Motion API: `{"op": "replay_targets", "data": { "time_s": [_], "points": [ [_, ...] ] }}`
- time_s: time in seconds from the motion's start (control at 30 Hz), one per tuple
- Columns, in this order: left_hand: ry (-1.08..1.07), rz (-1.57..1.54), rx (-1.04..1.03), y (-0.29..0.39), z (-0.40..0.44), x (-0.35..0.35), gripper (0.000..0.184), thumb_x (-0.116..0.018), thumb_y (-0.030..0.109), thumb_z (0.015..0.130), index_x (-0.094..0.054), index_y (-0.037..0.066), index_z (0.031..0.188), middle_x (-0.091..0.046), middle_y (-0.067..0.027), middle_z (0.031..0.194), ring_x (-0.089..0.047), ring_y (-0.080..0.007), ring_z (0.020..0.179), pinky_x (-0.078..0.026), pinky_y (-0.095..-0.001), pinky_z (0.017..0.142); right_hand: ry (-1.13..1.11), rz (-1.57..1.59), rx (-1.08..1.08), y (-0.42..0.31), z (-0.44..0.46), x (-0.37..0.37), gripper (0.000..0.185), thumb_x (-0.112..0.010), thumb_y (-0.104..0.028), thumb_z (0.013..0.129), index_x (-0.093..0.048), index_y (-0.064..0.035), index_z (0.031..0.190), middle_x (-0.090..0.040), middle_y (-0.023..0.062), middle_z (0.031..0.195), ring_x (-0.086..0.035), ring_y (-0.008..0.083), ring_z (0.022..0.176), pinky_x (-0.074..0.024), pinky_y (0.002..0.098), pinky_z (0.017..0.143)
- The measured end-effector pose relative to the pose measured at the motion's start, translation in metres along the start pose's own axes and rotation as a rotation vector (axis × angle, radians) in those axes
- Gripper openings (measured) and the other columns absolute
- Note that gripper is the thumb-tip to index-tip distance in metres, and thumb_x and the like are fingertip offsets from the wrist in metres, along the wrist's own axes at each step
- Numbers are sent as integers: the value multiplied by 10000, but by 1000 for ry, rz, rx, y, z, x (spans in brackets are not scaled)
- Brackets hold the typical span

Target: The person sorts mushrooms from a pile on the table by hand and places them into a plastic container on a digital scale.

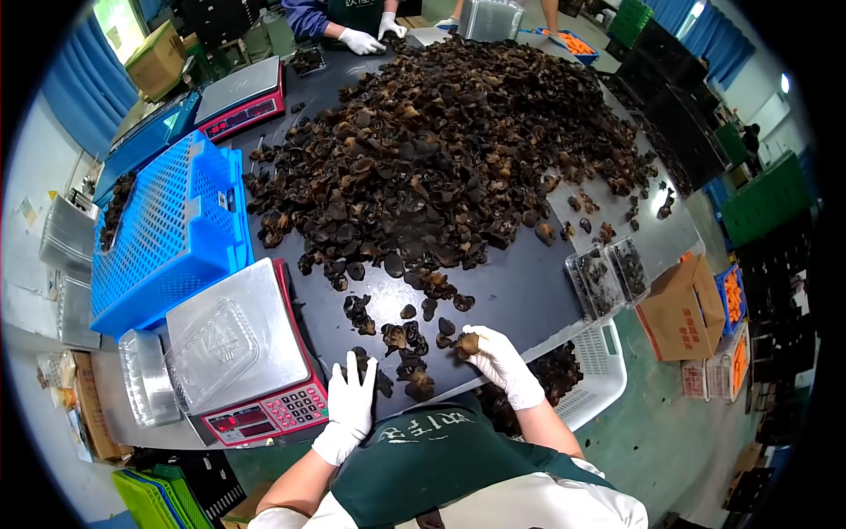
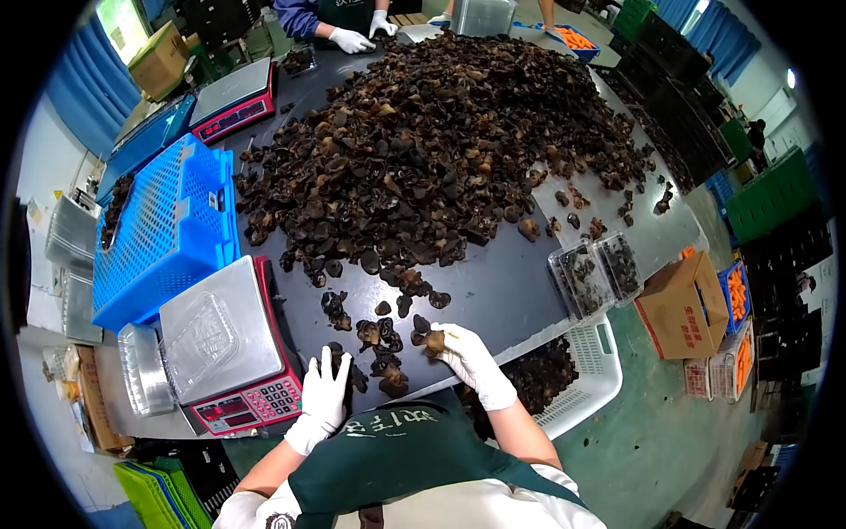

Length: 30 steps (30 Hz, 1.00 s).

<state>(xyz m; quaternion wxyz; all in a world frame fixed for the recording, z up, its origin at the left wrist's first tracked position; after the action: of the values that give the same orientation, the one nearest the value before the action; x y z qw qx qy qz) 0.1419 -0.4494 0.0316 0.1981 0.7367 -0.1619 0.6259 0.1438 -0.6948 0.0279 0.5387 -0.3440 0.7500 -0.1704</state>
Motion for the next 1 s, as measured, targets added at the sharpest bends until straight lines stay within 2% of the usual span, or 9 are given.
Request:
{"op": "replay_targets", "data": {
  "time_s": [0.17,0.3,0.43,0.5,0.53,0.67,0.77,0.9,1.0],
  "points": [
    [-146,-73,58,-4,10,4,891,-657,42,597,-324,128,1418,-300,-298,1400,-504,-427,1010,-499,-447,761,21,-53,-6,1,-4,-2,272,-581,-100,893,-551,49,1119,-628,137,1048,-635,214,942,-523,328,848],
    [-55,-155,126,-15,20,7,793,-607,44,680,-340,148,1420,-350,-238,1397,-517,-352,950,-512,-399,695,7,-97,-14,-4,-10,6,255,-583,-81,875,-586,40,1099,-634,111,1065,-605,200,1006,-484,332,893],
    [-17,-272,175,-19,22,5,817,-610,40,682,-299,135,1431,-377,-225,1370,-514,-361,983,-534,-404,713,-305,-678,-194,-30,-37,29,175,-629,-115,841,-674,24,937,-684,81,970,-613,158,941,-463,292,870],
    [-58,-296,202,-21,21,4,850,-657,77,684,-272,135,1440,-346,-235,1390,-503,-372,1036,-536,-405,746,-235,-942,-480,-27,-52,40,190,-661,-144,833,-686,1,953,-691,71,951,-617,133,894,-472,277,837],
    [-78,-325,217,-20,20,9,887,-697,109,668,-264,135,1441,-322,-242,1404,-491,-380,1067,-533,-406,767,-214,-1114,-386,-30,-51,32,213,-684,-170,828,-684,-11,970,-689,39,912,-599,94,847,-476,267,776],
    [-202,-287,238,-10,14,11,1109,-837,247,554,-205,153,1460,-203,-237,1472,-395,-439,1222,-514,-450,837,-134,-1574,163,-25,-38,-23,328,-740,-302,677,-673,-92,919,-622,90,792,-613,264,767,-493,342,710],
    [-309,-234,273,-1,8,10,1160,-858,267,539,-173,182,1472,-156,-217,1498,-346,-452,1278,-515,-487,818,-219,-1580,222,18,-27,-39,449,-767,-271,669,-620,-102,1058,-610,94,951,-594,264,858,-482,367,779],
    [-307,-242,285,2,8,11,1206,-880,237,504,-160,126,1465,-157,-271,1471,-393,-452,1191,-524,-458,833,-179,-1797,589,33,-18,-75,918,-828,-333,556,-429,-35,1327,-459,202,1249,-456,362,1131,-391,439,957],
    [-309,-307,312,-1,7,5,1200,-870,194,516,-145,123,1469,-153,-287,1465,-417,-449,1158,-514,-449,852,-214,-1901,623,48,-8,-81,1028,-847,-389,504,-396,-9,1346,-360,260,1356,-384,438,1216,-322,517,1009]
  ]
}}
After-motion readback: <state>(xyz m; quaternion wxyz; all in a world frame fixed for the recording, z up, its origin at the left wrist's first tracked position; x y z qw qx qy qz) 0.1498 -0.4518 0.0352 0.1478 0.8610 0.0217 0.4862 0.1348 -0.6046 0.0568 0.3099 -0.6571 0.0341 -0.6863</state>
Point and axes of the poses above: each hand's wrist, its own z-axis towards the middle knuckle, its own x-axis out of the back of the hand, y = z × x, the point moved 8 cm from there along z, towards the middle knuckle
